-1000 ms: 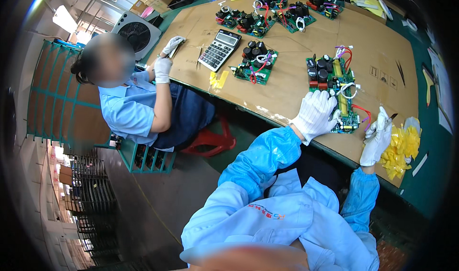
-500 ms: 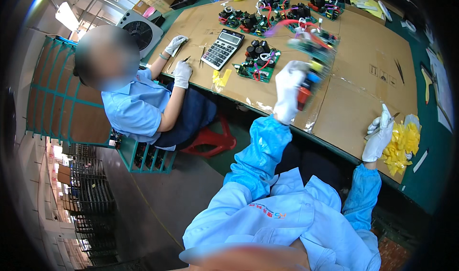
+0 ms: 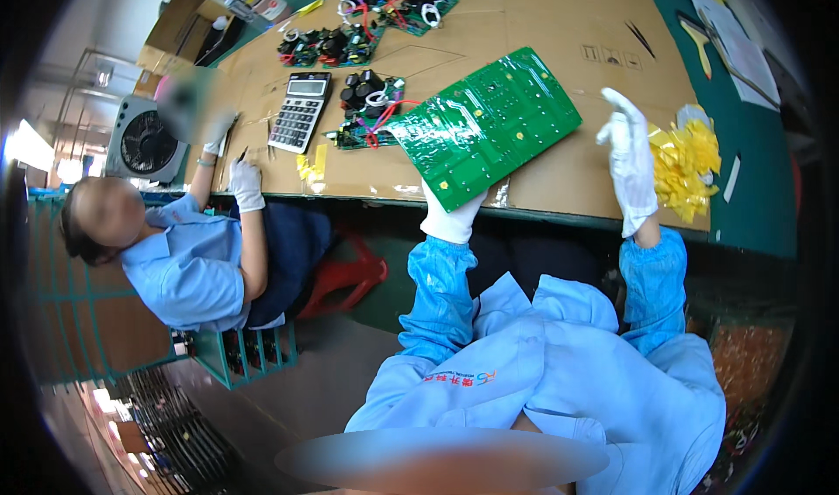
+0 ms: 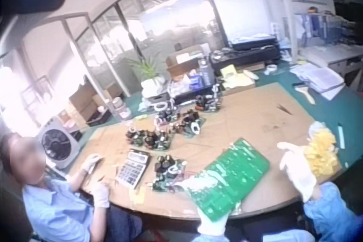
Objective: Assemble and inspect electronic printed circuit boards at a factory workstation.
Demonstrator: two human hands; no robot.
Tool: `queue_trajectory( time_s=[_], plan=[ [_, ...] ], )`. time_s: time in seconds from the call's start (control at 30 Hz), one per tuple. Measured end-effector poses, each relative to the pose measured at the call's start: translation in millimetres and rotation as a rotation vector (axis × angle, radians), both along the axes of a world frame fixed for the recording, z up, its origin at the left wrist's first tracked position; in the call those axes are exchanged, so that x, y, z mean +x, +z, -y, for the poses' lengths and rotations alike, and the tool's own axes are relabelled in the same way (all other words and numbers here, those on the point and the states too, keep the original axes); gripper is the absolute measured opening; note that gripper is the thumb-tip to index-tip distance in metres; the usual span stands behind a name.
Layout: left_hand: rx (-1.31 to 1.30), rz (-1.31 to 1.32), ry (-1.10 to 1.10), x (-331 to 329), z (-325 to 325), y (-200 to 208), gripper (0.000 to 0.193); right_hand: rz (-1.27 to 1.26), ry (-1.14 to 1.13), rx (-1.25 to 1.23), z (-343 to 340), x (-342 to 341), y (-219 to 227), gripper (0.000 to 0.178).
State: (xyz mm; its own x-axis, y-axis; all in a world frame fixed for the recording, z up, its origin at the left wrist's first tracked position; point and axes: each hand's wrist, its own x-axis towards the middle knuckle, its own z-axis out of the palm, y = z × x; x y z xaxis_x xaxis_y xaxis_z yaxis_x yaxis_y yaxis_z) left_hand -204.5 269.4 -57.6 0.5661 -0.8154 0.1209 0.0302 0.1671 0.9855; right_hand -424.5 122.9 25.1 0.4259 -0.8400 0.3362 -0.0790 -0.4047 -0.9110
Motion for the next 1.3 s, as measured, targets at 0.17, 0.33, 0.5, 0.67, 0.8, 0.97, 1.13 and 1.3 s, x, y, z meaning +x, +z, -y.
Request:
queue_trajectory(
  time_s=[0.17,0.33,0.5,0.67,0.8,0.97,1.13,1.3],
  plan=[
    [-0.361,-1.137,-0.218,-0.9,0.6,12.5,0.041,-0.236,0.194,-0.177,-39.3,29.9,24.9,0.037],
    [-0.268,-0.968,-0.156,-0.1,-4.4,-10.1,0.054,-0.439,0.354,-0.367,-92.9,61.4,34.5,0.037],
    [-0.163,-0.92,-0.035,-4.0,-9.4,-17.2,0.06,-0.558,0.437,-0.416,-103.9,73.7,35.8,0.039],
    [-0.125,-0.934,0.014,-14.7,-13.7,-18.4,0.062,-0.675,0.437,-0.411,-109.9,74.2,35.7,0.042],
    [-0.227,-0.964,0.064,-26.9,-10.3,-37.3,0.062,-0.759,0.447,-0.393,-117.6,66.7,46.4,0.045],
    [-0.246,-0.985,0.185,-43.8,-4.6,-53.4,0.061,-0.75,0.4,-0.403,-126.4,57.3,34.4,0.048],
    [-0.275,-0.93,0.22,-50.6,-4.3,-61.9,0.06,-0.72,0.409,-0.393,-125.3,50.2,38.2,0.049],
    [-0.27,-0.821,0.332,-55.6,-1.5,-66.1,0.058,-0.755,0.441,-0.314,-124.9,47.3,42.1,0.049]
  ],
)
